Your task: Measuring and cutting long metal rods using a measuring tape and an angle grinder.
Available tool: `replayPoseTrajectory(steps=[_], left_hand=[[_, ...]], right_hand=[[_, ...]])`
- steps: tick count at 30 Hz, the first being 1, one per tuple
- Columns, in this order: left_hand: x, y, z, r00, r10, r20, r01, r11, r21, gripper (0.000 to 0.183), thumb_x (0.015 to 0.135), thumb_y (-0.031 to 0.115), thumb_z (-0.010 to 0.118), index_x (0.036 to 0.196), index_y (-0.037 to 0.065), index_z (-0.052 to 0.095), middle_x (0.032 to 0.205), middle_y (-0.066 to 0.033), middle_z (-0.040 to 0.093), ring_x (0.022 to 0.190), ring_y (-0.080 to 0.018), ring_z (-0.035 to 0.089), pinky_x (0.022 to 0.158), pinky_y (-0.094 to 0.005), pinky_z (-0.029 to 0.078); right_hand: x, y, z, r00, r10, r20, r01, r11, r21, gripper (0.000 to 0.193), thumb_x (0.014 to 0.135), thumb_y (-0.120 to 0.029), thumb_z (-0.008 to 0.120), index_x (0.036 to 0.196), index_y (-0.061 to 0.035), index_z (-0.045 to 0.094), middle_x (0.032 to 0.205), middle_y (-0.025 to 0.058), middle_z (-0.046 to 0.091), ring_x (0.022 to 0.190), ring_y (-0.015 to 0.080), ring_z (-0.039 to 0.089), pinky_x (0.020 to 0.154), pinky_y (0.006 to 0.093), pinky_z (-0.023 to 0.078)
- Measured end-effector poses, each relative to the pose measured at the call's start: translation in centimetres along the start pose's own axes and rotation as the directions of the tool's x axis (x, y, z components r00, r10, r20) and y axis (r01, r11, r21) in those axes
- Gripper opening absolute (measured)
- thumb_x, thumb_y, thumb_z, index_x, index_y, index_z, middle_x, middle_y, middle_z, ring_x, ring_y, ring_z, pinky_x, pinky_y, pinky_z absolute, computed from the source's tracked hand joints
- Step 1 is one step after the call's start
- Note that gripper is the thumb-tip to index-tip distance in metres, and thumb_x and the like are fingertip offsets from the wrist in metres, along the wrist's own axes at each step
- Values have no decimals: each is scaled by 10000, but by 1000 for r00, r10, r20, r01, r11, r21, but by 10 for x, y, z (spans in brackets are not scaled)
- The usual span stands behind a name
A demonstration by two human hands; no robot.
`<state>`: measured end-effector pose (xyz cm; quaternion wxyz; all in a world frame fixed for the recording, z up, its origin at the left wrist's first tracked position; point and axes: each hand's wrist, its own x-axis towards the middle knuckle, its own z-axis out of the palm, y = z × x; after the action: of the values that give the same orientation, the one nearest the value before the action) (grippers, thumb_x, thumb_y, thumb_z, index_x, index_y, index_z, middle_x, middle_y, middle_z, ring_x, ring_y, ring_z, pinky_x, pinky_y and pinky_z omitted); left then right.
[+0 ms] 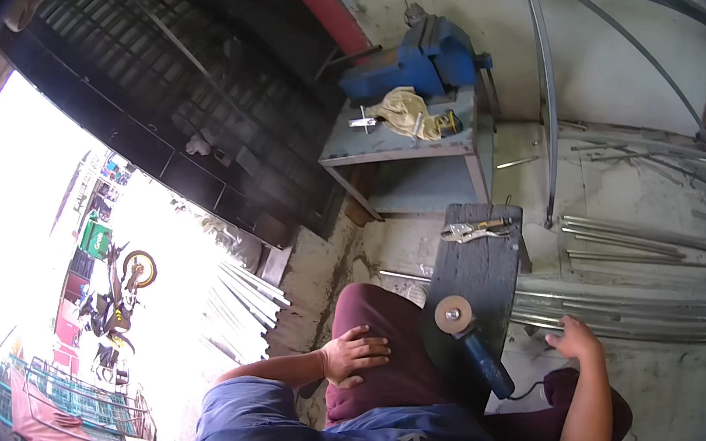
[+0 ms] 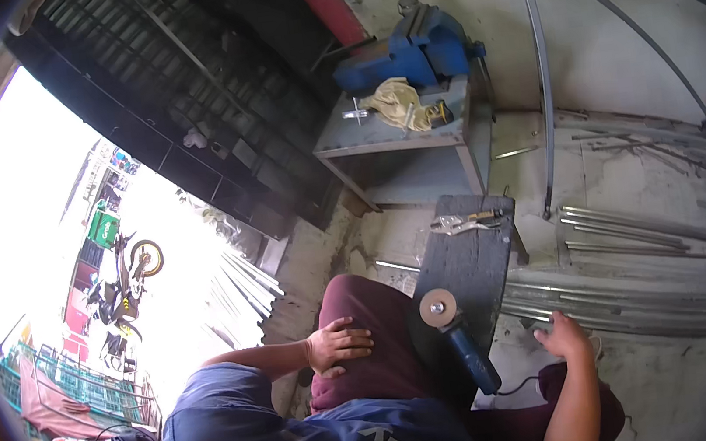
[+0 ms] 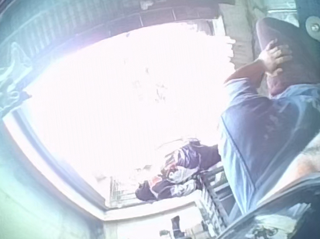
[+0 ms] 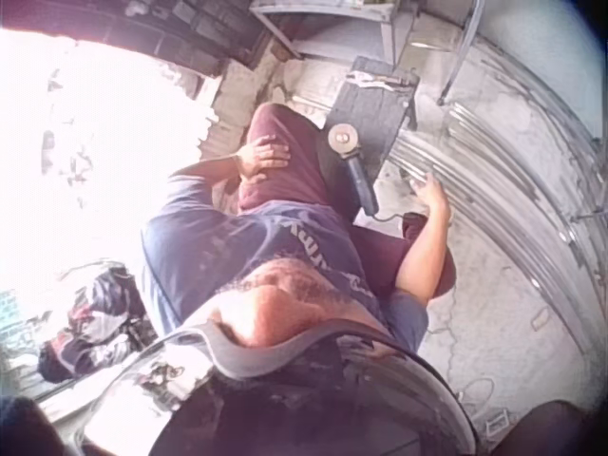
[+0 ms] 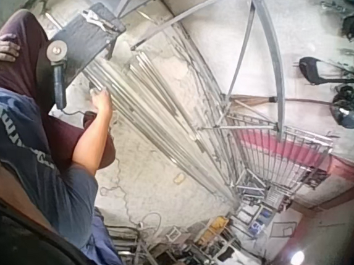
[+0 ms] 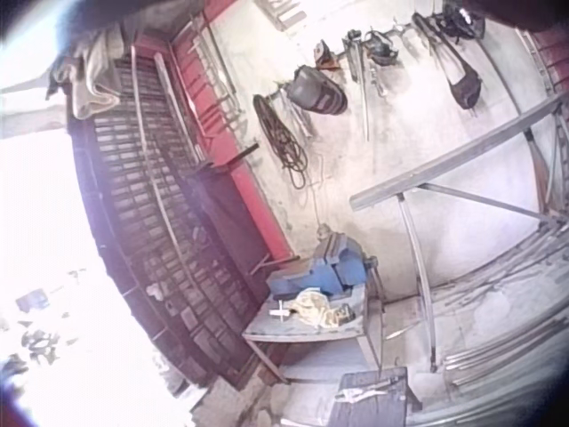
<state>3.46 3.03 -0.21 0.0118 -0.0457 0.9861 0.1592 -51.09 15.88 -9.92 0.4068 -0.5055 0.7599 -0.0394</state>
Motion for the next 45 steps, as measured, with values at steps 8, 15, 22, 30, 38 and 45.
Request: replayPoseTrajectory(steps=[8,15,22,30,38,45], left_hand=[[-17,4,9,996,-27,-88,30,999,36,638,934,479,438,1467,140,530,1516,-88,526,1451,-296,456,1188,-593,253],[-22,0,7,996,-32,-88,35,999,25,678,902,446,483,1512,150,484,1536,-105,492,1466,-299,430,1202,-602,239],[-25,6,8,997,-57,-60,58,998,22,704,873,448,547,1515,170,479,1532,-105,489,1462,-297,429,1191,-604,269],[-16,4,4,998,-66,-8,66,997,43,720,785,425,627,1442,145,539,1508,-103,517,1426,-309,469,1186,-616,253],[-15,-6,7,998,-37,-55,44,991,124,656,934,553,384,1358,90,574,1386,-147,584,1363,-356,514,1201,-624,210],[-10,-4,10,998,-55,-28,57,992,109,644,937,541,373,1348,87,572,1387,-149,586,1369,-357,511,1203,-620,202]], right_hand=[[10,6,3,1000,15,-13,-15,1000,-21,702,871,-471,753,1355,10,586,1329,259,637,1262,401,602,1068,456,486],[16,-6,-2,999,18,39,-18,1000,-1,742,880,-490,738,1381,26,558,1400,250,594,1324,387,562,1097,446,464],[16,5,7,999,-2,38,3,1000,-26,800,884,-491,732,1448,23,490,1468,246,541,1351,389,538,1119,442,449],[7,2,4,999,-42,0,41,995,94,714,882,-435,758,1344,66,545,1321,296,621,1250,424,600,1041,468,498],[29,6,16,994,-107,-12,107,994,8,622,918,-419,710,1206,119,586,1196,288,679,1136,415,663,970,460,539],[7,6,0,997,-79,17,79,996,48,545,941,-386,699,1174,96,595,1165,290,686,1097,421,676,941,464,546]])
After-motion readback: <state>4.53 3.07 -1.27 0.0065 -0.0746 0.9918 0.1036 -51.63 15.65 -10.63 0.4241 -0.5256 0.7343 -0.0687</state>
